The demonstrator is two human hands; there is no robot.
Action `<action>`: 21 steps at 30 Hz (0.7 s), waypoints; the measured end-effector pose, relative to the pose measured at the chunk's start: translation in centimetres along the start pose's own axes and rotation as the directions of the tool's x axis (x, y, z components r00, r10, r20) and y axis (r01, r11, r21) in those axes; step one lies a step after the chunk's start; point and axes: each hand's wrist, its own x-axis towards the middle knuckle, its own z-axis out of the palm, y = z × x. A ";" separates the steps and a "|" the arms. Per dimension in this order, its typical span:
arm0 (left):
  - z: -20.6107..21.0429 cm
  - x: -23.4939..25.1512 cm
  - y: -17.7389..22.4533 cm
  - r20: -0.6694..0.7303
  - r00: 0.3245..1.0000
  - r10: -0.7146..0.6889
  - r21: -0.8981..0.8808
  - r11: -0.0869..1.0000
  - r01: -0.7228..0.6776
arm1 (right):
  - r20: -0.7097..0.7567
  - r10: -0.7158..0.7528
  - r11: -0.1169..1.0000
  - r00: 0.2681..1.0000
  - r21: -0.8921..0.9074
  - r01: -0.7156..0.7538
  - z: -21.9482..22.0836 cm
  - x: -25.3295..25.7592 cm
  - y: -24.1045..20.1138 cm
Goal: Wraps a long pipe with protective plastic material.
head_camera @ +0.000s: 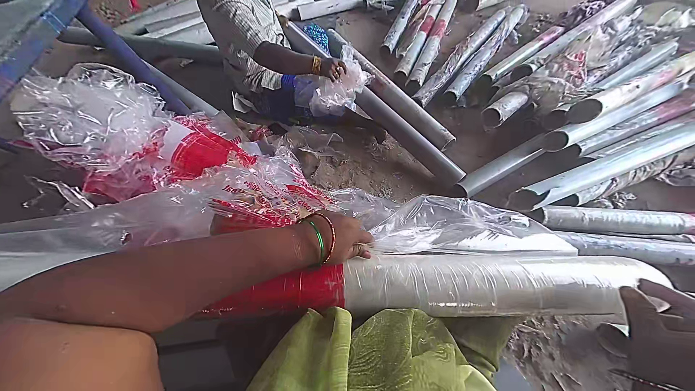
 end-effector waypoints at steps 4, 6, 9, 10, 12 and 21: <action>0.6 0.7 -0.4 -0.087 0.993 0.078 0.093 0.993 -0.070 | 0.254 -0.488 0.871 0.835 0.082 0.484 1.1 -2.4 -6.9; 1.0 0.8 -0.5 -0.151 0.982 0.112 0.102 0.990 -0.097 | 0.301 -0.619 0.775 0.726 0.081 0.627 2.7 -2.7 -9.1; 2.3 1.4 -1.1 -0.317 0.923 0.217 0.158 0.972 -0.174 | 0.357 -0.662 0.720 0.659 0.058 0.691 4.3 -2.5 -10.6; 2.5 1.6 -1.2 -0.361 0.903 0.232 0.167 0.969 -0.182 | 0.353 -0.663 0.716 0.660 0.043 0.696 4.7 -2.5 -10.7; 2.8 2.0 -1.4 -0.420 0.874 0.244 0.188 0.966 -0.179 | 0.298 -0.677 0.706 0.672 0.008 0.708 5.5 -2.7 -10.2; 1.9 6.8 -7.1 -0.407 0.786 0.465 0.505 0.832 -0.231 | 0.138 -0.669 0.735 0.730 -0.020 0.677 5.9 -5.4 -8.0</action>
